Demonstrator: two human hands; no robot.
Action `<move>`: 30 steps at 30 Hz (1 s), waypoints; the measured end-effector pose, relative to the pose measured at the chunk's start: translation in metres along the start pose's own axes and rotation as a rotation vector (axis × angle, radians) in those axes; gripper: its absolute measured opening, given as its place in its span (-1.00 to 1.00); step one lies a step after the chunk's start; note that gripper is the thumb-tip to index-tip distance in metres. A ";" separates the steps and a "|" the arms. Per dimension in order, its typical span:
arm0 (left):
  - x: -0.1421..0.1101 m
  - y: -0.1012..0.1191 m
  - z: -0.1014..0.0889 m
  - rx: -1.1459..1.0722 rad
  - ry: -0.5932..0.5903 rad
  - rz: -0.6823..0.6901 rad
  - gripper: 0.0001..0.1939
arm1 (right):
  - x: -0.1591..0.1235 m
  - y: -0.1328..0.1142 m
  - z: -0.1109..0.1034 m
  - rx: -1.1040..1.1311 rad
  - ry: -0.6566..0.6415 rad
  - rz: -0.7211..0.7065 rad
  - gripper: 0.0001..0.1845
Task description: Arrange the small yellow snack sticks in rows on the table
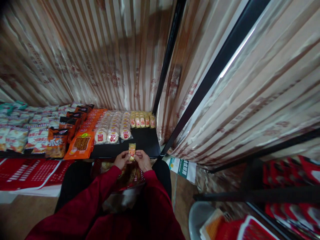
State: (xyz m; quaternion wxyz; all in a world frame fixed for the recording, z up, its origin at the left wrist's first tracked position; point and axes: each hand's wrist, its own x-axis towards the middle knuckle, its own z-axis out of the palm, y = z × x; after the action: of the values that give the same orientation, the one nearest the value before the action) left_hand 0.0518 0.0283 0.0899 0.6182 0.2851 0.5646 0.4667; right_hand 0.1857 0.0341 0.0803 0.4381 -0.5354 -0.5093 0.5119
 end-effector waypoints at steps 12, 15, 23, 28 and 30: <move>0.018 0.006 0.024 0.199 0.061 0.184 -0.84 | 0.014 -0.011 -0.005 -0.071 0.120 0.005 -0.78; 0.024 0.009 0.029 0.286 0.076 0.230 -0.88 | 0.021 -0.013 -0.006 -0.094 0.163 -0.001 -0.79; 0.041 0.021 0.038 0.596 0.204 0.261 -0.81 | 0.039 -0.018 -0.007 -0.274 0.235 -0.058 -0.78; 0.054 0.029 0.050 0.564 0.241 0.261 -0.80 | 0.056 -0.016 -0.004 -0.326 0.252 -0.066 -0.80; 0.058 0.032 0.054 0.511 0.232 0.243 -0.78 | 0.065 -0.016 -0.004 -0.342 0.257 -0.067 -0.80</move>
State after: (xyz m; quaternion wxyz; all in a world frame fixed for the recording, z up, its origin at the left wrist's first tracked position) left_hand 0.0911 0.1032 0.1037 0.3976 0.4415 0.6923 0.4094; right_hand 0.1856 0.1000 0.0899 0.4190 -0.6456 -0.5462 0.3307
